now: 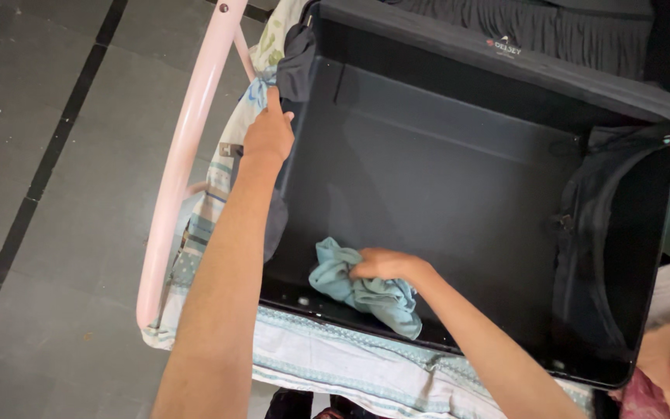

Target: The person wipes the interior surfaces of an open suitcase with a light blue cloth, moving aside pieces of clothing while cleaning the bottom and sides.

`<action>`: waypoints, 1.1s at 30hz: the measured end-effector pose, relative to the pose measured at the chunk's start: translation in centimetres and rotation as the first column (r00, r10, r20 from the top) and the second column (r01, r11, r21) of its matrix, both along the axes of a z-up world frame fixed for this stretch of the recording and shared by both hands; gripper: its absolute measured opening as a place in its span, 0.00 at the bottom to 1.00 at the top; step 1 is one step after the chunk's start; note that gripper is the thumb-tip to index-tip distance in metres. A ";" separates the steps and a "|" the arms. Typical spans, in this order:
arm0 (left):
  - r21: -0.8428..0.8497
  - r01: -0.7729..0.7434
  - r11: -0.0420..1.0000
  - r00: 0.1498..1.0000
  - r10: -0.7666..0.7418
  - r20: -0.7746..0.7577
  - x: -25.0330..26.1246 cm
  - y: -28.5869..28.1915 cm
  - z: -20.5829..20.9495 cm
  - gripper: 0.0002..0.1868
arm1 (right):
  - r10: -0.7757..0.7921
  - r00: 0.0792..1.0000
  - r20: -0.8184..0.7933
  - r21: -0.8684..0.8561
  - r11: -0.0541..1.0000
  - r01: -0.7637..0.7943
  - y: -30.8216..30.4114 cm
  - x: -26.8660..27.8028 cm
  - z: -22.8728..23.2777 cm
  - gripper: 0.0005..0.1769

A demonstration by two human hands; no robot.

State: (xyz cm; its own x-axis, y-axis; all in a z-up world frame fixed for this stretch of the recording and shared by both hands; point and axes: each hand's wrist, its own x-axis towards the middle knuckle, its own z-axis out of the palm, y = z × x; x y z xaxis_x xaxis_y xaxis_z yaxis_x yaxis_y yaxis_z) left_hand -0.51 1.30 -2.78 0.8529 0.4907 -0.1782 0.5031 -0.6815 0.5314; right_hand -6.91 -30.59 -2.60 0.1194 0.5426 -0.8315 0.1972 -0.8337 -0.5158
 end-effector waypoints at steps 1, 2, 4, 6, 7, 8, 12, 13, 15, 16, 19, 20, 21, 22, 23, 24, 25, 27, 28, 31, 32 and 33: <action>-0.012 -0.002 1.000 1.000 0.002 0.004 0.0 0.0 0.1 0.29 | 0.003 1.000 0.001 -0.001 1.000 -0.003 0.0 0.3 0.5 0.37; -0.025 -0.003 1.000 1.000 0.003 0.008 0.0 0.0 0.2 0.29 | -0.092 0.995 -0.033 -0.026 0.996 0.091 -0.3 0.6 1.4 0.40; -0.029 0.000 1.000 1.000 0.000 -0.014 -0.1 -0.4 1.0 0.31 | -0.184 0.981 -0.066 -0.052 0.982 0.181 -0.9 1.9 3.5 0.43; -0.029 0.001 1.000 0.999 -0.002 -0.040 -0.5 -0.6 2.7 0.33 | -0.370 0.928 -0.034 0.008 0.929 0.371 -1.6 3.6 5.9 0.49; 0.070 0.068 0.995 0.963 -0.047 -0.267 -0.6 -0.9 3.6 0.41 | -0.368 0.929 -0.036 0.008 0.930 0.368 -1.3 3.8 6.8 0.49; 0.150 0.152 0.977 0.875 -0.063 -0.480 -0.6 -1.1 4.5 0.49 | -0.272 0.948 0.166 0.033 0.962 0.270 -1.0 4.0 7.7 0.54; 0.195 0.367 0.910 0.646 -0.099 -0.757 -1.9 -2.1 5.9 0.64 | 0.059 0.815 0.577 -0.166 0.985 0.045 1.5 1.1 8.9 0.66; 0.209 0.398 0.893 0.593 -0.076 -0.802 -2.3 -2.7 6.2 0.65 | 0.060 0.816 0.574 -0.166 0.985 0.045 2.0 0.0 8.7 0.66; 0.225 0.427 0.876 0.542 -0.049 -0.839 -2.8 -3.3 7.3 0.66 | 0.214 0.572 0.792 -0.143 0.976 -0.167 2.9 -1.7 7.7 0.60; 0.112 0.501 0.858 0.439 -0.141 -0.887 -3.1 -3.5 8.0 0.60 | 0.215 0.573 0.791 -0.142 0.975 -0.170 3.0 -2.3 7.2 0.60; -0.052 0.547 0.836 0.304 -0.256 -0.918 -3.1 -3.3 9.0 0.63 | 0.140 0.609 0.781 0.065 0.951 -0.302 3.3 -4.0 6.5 0.52; -0.091 0.534 0.840 0.286 -0.281 -0.916 -2.7 -2.8 8.8 0.69 | 0.112 0.648 0.754 0.158 0.926 -0.344 3.5 -4.3 6.5 0.47; -0.088 0.534 0.841 0.289 -0.279 -0.916 -2.6 -2.4 8.2 0.69 | 0.090 0.686 0.722 0.250 0.891 -0.380 3.6 -4.4 6.5 0.42; -0.038 0.506 0.862 0.346 -0.243 -0.906 -3.0 -2.3 7.4 0.75 | 0.091 0.687 0.721 0.249 0.891 -0.379 3.3 -4.1 6.4 0.42; 0.012 0.474 0.881 0.401 -0.204 -0.893 -3.2 -2.3 6.6 0.82 | 0.037 0.845 0.534 0.215 0.960 -0.178 3.1 -3.2 6.2 0.35; 0.013 0.475 0.880 0.401 -0.203 -0.893 -3.1 -2.2 6.0 0.82 | -0.058 0.944 0.325 0.133 0.991 0.015 2.9 -2.0 5.9 0.28; 0.008 0.467 0.884 0.415 -0.210 -0.885 -3.1 -2.0 5.6 0.82 | -0.130 0.934 0.334 0.197 0.978 0.066 2.4 -0.8 5.5 0.24; 0.002 0.456 0.890 0.427 -0.217 -0.878 -3.1 -1.9 5.0 0.82 | -0.193 0.911 0.364 0.177 0.975 0.136 0.6 2.8 4.7 0.20; 0.017 0.437 0.899 0.432 -0.193 -0.881 -3.0 -2.1 4.7 0.82 | -0.181 0.903 0.390 0.093 0.983 0.157 -0.3 4.3 4.4 0.22; 0.010 0.507 0.862 0.385 -0.217 -0.897 -2.8 -2.3 5.1 0.68 | 0.082 0.923 0.376 -0.212 0.977 0.000 -3.0 5.5 4.4 0.26; -0.016 0.592 0.806 0.327 -0.258 -0.909 -2.7 -2.3 5.5 0.57 | 0.084 0.924 0.374 -0.212 0.977 -0.004 -3.0 4.9 4.1 0.26; -0.017 0.590 0.807 0.325 -0.256 -0.910 -2.9 -2.4 5.9 0.57 | 0.120 0.945 0.304 -0.197 0.979 -0.060 -2.9 3.6 3.6 0.26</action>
